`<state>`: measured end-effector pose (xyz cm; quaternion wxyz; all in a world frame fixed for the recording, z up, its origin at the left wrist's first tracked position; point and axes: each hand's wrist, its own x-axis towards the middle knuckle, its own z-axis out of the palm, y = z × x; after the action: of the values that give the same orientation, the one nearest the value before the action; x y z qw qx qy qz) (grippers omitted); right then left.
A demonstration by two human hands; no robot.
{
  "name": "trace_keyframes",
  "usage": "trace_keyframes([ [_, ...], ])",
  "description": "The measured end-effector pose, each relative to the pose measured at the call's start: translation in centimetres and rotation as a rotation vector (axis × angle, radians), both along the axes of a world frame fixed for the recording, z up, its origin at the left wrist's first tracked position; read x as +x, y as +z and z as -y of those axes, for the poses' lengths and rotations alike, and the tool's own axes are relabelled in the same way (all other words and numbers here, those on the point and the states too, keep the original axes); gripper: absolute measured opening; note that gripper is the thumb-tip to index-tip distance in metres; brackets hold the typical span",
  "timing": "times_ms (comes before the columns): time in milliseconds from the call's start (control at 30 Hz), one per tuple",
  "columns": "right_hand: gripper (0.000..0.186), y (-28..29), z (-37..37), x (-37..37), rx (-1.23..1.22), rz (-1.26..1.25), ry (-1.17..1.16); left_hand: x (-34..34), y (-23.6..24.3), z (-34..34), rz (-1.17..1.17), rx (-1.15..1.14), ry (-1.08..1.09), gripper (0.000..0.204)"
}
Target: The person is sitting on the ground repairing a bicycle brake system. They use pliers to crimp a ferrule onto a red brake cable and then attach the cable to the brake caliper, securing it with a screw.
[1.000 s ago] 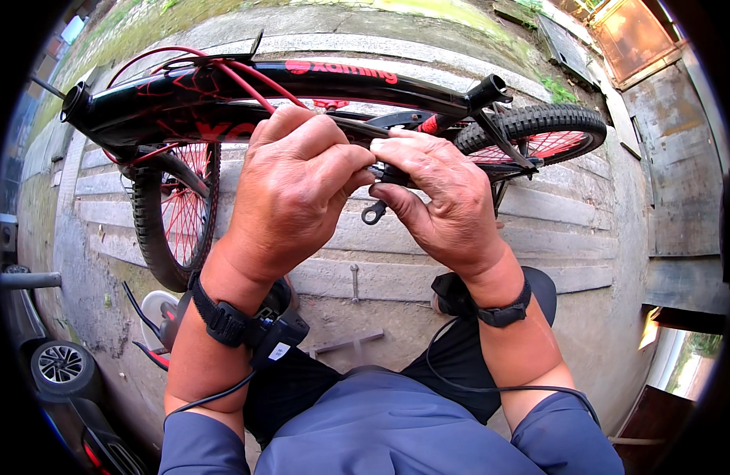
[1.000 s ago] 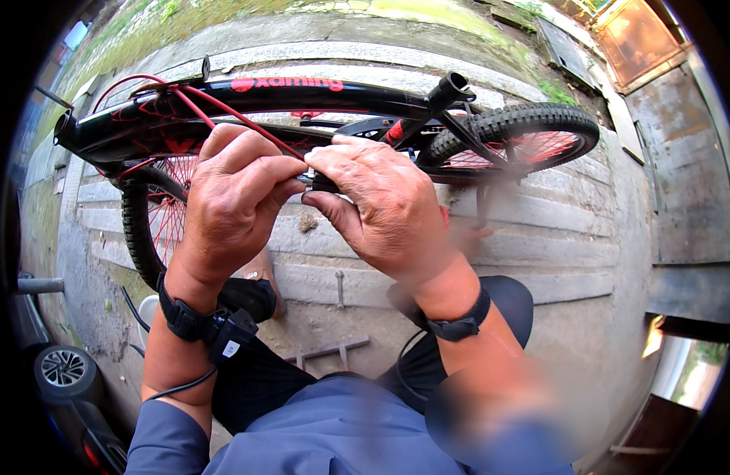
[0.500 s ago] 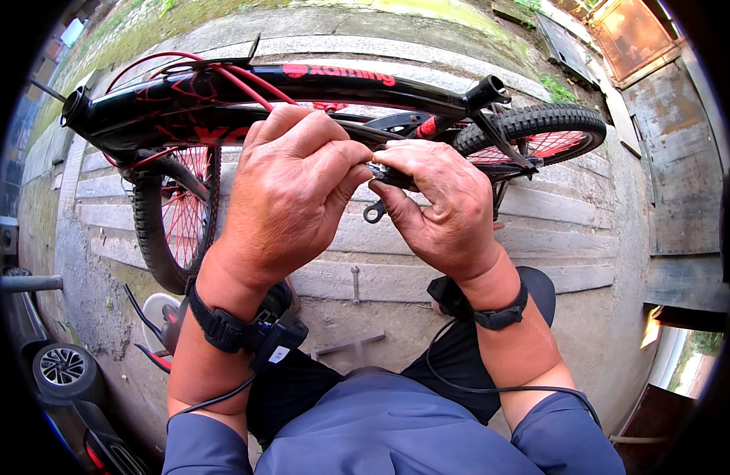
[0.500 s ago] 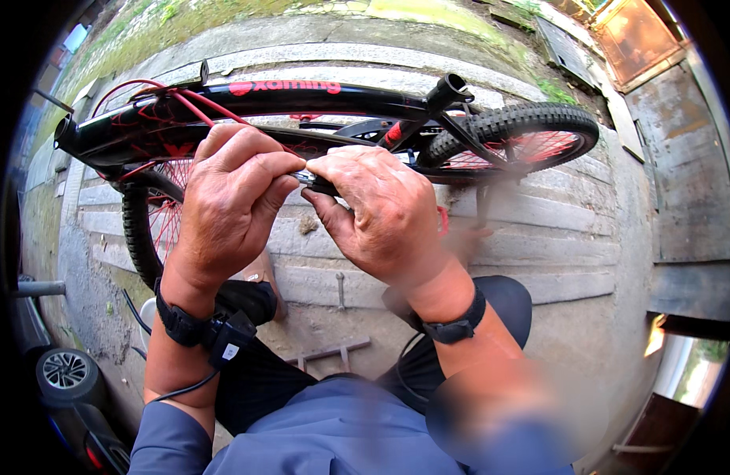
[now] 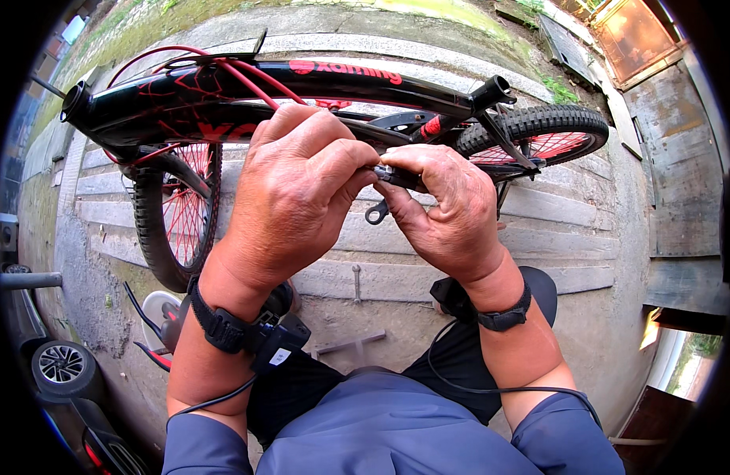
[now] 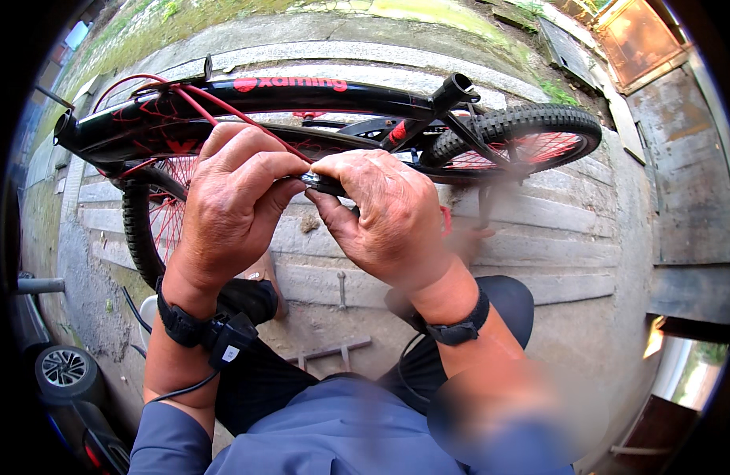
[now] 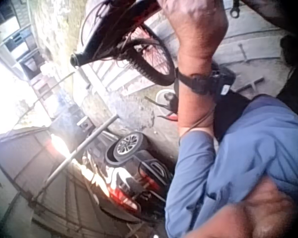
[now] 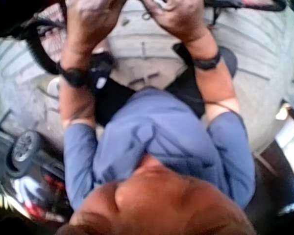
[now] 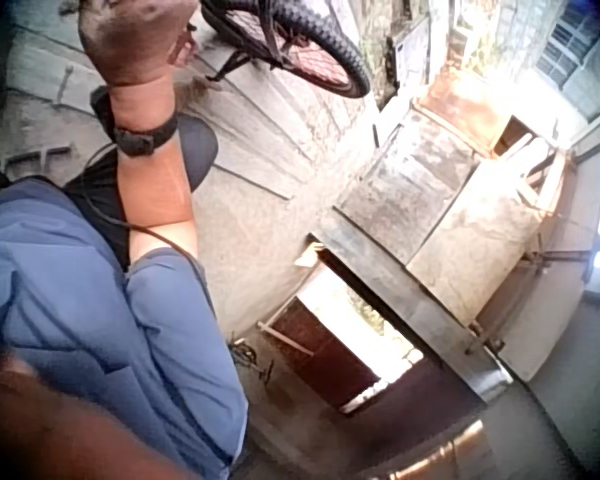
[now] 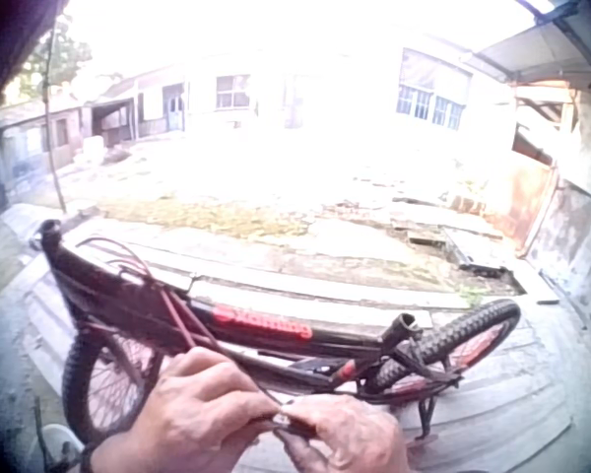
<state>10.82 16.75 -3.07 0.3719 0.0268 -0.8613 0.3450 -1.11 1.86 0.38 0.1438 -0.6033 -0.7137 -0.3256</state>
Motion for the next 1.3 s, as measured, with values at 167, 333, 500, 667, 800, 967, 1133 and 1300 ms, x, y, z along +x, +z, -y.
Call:
trace_keyframes([
  [167,0.024,0.0,-0.3,0.1,0.036,0.012,0.009,-0.1,-0.3,-0.1,0.018,0.044,-0.025,0.022],
  [333,0.023,0.3,-0.2,0.3,0.010,0.059,0.016,-0.2,-0.4,-0.3,0.028,0.087,-0.044,0.021],
  [500,0.022,0.3,-0.3,0.4,-0.009,0.074,0.019,-0.1,-0.7,-0.6,0.032,0.133,-0.047,0.018],
  [667,0.022,0.5,-0.4,0.5,-0.019,0.093,0.027,-0.1,-0.8,-0.5,0.008,0.131,-0.047,0.018],
  [800,0.021,0.4,-0.3,0.3,-0.031,0.078,0.030,-0.2,-0.8,-0.5,0.005,0.126,-0.058,0.019],
  [967,0.020,0.1,-0.4,0.0,-0.018,0.008,0.030,-0.5,-0.7,-0.4,0.000,0.139,-0.076,0.020],
  [1133,0.018,0.3,-0.3,-0.2,-0.012,-0.015,0.001,-0.4,-0.5,-0.1,0.031,0.303,0.001,0.016],
  [1300,0.015,0.0,-0.4,-0.4,-0.020,-0.043,-0.014,0.6,-2.2,0.5,0.792,0.545,0.178,0.018],
])
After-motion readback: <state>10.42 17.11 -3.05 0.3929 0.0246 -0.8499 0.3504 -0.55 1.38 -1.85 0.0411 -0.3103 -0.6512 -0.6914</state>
